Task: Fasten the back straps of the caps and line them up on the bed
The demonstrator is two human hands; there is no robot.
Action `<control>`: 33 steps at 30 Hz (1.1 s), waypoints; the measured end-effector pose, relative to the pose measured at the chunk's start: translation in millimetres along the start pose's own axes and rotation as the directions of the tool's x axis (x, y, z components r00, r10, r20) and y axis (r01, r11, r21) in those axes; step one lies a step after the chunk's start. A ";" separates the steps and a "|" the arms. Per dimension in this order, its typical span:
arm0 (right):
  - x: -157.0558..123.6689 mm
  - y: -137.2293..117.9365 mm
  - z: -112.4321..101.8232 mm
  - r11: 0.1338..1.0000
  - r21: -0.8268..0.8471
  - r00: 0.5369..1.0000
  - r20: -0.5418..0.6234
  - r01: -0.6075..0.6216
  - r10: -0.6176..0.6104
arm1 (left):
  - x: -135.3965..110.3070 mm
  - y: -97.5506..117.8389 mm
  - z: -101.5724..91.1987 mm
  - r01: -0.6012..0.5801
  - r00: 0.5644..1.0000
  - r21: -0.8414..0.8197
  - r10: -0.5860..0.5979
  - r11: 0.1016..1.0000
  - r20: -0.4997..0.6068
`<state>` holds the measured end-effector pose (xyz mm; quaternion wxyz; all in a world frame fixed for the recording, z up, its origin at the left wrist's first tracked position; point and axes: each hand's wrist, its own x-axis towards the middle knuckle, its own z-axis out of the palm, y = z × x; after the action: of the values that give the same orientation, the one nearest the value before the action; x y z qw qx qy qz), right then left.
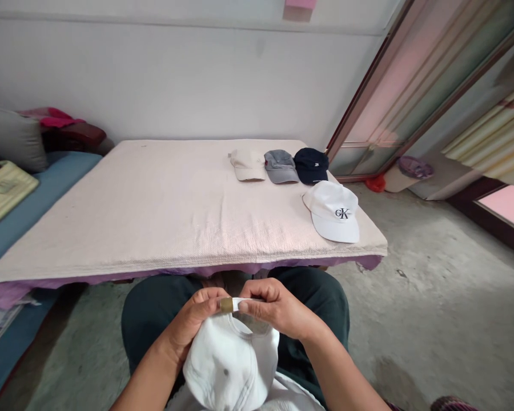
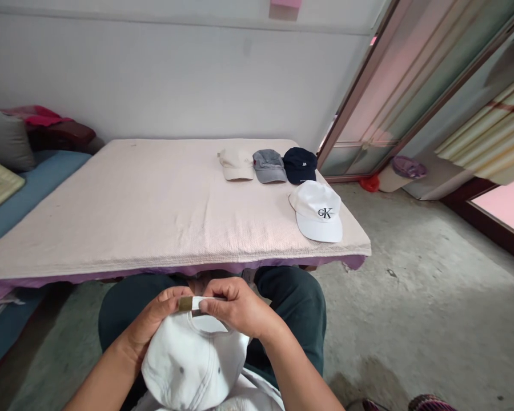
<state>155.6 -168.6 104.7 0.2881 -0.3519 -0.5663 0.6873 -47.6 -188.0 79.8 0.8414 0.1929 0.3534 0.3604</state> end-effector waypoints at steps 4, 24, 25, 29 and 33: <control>0.0 -3.0 -1.2 1.000 -0.015 0.999 0.041 -0.011 0.011 | -0.9 1.5 0.9 -0.006 1.000 0.018 0.006 1.000 0.004; 3.7 -1.7 2.8 0.993 0.112 0.998 -0.050 -0.020 0.026 | -1.3 4.7 10.4 0.007 0.999 0.042 -0.005 0.999 -0.045; 4.1 -1.1 2.6 0.993 0.114 0.999 -0.032 -0.022 0.026 | -1.3 4.5 10.6 0.013 0.999 0.049 -0.011 0.999 -0.038; 4.4 -3.3 2.8 0.989 0.143 0.999 0.052 -0.020 0.013 | -0.7 4.1 12.8 0.003 1.000 0.051 -0.003 0.999 -0.008; 4.5 -4.6 4.0 0.958 0.285 1.000 0.012 0.023 -0.028 | -0.2 4.3 15.4 -0.029 0.999 -0.007 0.029 1.000 0.020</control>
<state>149.7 -166.4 108.8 0.3400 -0.2939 -0.4683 0.7607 -38.4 -186.3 92.7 0.8403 0.1987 0.3408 0.3718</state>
